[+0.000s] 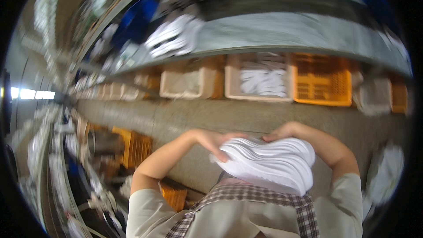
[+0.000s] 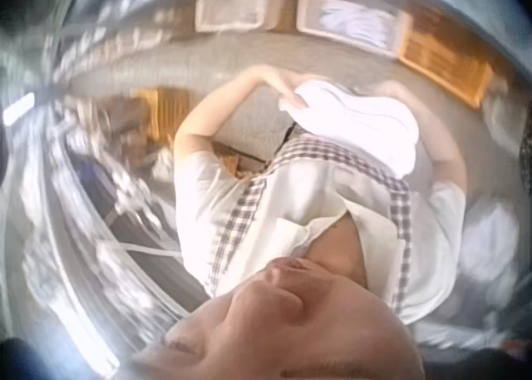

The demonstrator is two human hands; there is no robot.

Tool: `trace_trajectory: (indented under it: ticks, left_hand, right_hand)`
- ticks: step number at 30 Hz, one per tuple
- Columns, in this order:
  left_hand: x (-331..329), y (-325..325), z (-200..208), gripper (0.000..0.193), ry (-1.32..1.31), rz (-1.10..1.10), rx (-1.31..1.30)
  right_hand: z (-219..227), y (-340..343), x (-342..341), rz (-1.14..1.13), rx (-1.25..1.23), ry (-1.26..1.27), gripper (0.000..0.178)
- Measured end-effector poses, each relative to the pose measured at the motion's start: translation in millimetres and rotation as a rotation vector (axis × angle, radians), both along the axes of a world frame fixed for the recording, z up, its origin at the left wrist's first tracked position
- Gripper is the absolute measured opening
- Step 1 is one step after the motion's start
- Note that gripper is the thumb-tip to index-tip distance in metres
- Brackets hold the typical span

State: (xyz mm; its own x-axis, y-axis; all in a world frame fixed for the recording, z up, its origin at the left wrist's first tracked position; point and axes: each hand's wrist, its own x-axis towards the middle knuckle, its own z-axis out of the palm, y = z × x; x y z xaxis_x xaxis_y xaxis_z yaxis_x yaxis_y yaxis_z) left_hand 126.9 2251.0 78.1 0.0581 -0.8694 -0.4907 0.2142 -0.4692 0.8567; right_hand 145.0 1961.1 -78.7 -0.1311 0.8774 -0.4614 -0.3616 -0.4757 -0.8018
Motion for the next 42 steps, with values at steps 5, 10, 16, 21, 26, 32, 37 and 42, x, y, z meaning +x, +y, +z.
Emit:
trace_trajectory:
  ticks: [5,10,16,21,26,32,37,42]
  left_hand:
    - [-72.3,67.2,-34.2,0.099,0.132,0.495,-0.192]
    - [-125.0,128.8,-53.4,0.084,0.081,0.753,-0.259]
    - [-194.8,223.1,-80.4,0.08,0.072,1.205,-0.35]
    - [-242.1,318.7,-96.6,0.077,0.324,1.706,-0.572]
    - [-240.9,416.6,-88.3,0.075,0.068,1.965,-0.839]
    - [-254.6,488.7,-73.0,0.081,-0.176,2.199,-0.751]
    - [-252.3,544.9,-72.5,0.081,-0.238,2.304,-0.771]
    - [-224.2,624.0,-60.8,0.077,-0.363,2.591,-0.592]
  right_hand:
    - [15.9,83.7,6.1,0.294,-0.019,-0.003,0.059]
    - [39.3,160.8,20.4,0.489,-0.135,-0.062,0.063]
    - [47.9,231.4,50.9,-0.33,-0.512,0.248,0.073]
    - [56.2,365.8,23.1,-0.617,0.182,0.543,0.097]
    - [112.7,533.4,-37.9,-0.659,0.546,0.242,0.107]
    - [142.1,674.0,-57.2,-0.789,0.647,-0.025,0.102]
    - [136.4,765.6,-49.5,-0.672,0.636,-0.013,0.106]
    - [124.6,885.3,-30.1,-0.562,0.677,0.0,0.107]
